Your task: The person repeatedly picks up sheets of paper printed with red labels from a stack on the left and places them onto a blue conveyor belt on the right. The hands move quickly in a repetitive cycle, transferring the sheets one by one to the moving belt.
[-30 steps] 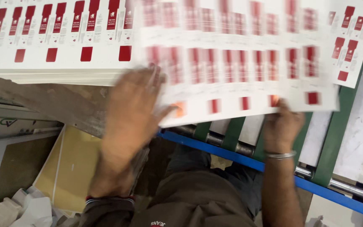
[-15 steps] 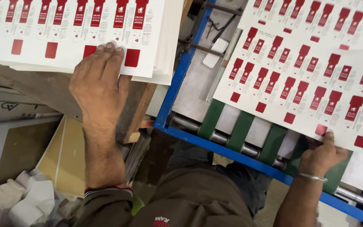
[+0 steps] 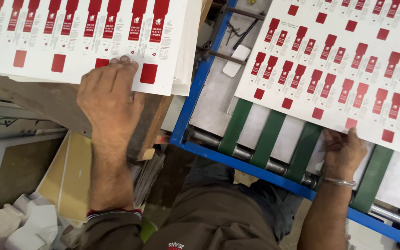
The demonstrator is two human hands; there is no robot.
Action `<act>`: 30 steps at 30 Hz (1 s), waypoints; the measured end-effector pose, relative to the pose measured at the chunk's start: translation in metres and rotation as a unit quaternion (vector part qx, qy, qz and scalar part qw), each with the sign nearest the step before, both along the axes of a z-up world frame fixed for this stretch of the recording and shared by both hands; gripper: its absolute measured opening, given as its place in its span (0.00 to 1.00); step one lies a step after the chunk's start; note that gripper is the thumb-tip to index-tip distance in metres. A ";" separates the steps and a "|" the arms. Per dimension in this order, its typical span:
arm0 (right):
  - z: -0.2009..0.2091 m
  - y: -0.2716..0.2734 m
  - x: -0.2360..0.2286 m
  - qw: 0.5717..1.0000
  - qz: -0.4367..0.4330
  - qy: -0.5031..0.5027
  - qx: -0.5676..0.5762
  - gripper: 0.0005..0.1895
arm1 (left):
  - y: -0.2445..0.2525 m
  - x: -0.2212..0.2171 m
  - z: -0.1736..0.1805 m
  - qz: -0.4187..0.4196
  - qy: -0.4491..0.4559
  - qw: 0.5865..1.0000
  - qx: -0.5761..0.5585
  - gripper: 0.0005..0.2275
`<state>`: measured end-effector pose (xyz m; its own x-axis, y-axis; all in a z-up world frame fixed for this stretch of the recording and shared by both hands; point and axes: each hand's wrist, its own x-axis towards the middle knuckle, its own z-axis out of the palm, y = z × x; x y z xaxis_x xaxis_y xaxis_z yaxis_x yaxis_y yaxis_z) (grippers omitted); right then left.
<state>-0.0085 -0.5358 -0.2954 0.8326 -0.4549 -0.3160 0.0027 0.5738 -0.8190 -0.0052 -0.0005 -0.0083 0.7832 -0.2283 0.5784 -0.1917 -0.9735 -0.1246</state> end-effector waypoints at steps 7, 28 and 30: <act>0.040 0.048 -0.023 0.997 0.045 0.044 -0.036 0.20 | 0.044 0.008 0.017 -0.057 -0.012 0.996 -0.065 0.12; 0.084 0.078 0.014 0.993 -0.080 -0.073 -0.042 0.22 | -0.027 0.007 0.033 -0.019 0.069 0.992 0.106 0.32; 0.062 0.044 0.012 0.982 -0.162 -0.093 -0.028 0.20 | -0.009 0.020 0.030 -0.028 0.081 0.995 0.041 0.30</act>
